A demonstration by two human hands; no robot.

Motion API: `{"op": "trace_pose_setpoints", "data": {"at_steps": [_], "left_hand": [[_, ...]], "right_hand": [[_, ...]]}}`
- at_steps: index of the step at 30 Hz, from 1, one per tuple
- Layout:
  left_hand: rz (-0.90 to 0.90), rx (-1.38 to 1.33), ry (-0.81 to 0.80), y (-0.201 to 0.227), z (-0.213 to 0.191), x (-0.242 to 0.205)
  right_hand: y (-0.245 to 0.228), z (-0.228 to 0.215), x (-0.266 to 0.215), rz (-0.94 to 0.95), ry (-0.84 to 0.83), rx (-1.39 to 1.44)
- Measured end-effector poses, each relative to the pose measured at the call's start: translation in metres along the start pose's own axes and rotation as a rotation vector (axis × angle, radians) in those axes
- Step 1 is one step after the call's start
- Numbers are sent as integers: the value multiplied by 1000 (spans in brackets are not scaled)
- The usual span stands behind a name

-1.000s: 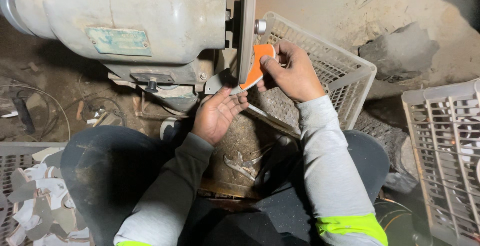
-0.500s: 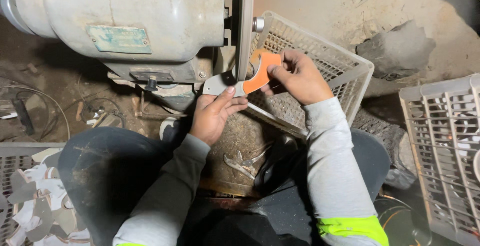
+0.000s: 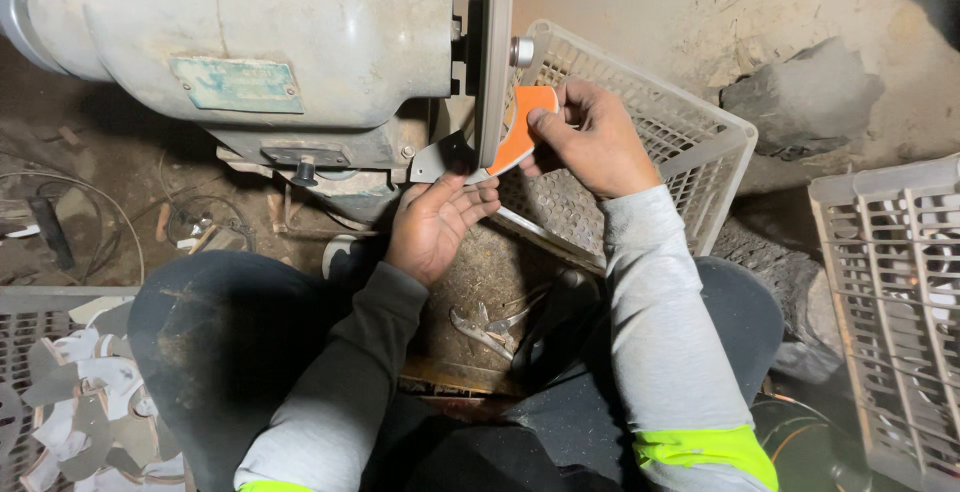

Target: The person sits on the floor and uses a bench grinder to smooth the edges of several small plastic handles with orange, blue, and brown grips. They pick each handle from a nearby basket, grind it against the wheel, and place it into another basket.

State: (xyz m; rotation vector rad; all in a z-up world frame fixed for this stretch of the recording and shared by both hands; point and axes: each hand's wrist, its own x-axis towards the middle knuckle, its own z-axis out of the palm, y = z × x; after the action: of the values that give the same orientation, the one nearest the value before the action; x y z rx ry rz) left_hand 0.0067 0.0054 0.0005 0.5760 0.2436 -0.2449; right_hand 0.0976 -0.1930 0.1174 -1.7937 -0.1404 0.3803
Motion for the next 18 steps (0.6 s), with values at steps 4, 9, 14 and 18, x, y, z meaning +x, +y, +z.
{"op": "trace_pose_setpoints", "data": {"at_steps": [4, 9, 14, 18], "left_hand": [[1, 32, 36, 10, -3, -5], [-6, 96, 85, 20, -1, -14], [-23, 161, 108, 28, -9, -27], [-56, 184, 117, 37, -18, -36]], "right_hand": [[7, 10, -2, 20, -13, 106], [16, 23, -9, 45, 22, 174], [27, 47, -24, 18, 49, 254], [33, 58, -38, 72, 76, 225]]}}
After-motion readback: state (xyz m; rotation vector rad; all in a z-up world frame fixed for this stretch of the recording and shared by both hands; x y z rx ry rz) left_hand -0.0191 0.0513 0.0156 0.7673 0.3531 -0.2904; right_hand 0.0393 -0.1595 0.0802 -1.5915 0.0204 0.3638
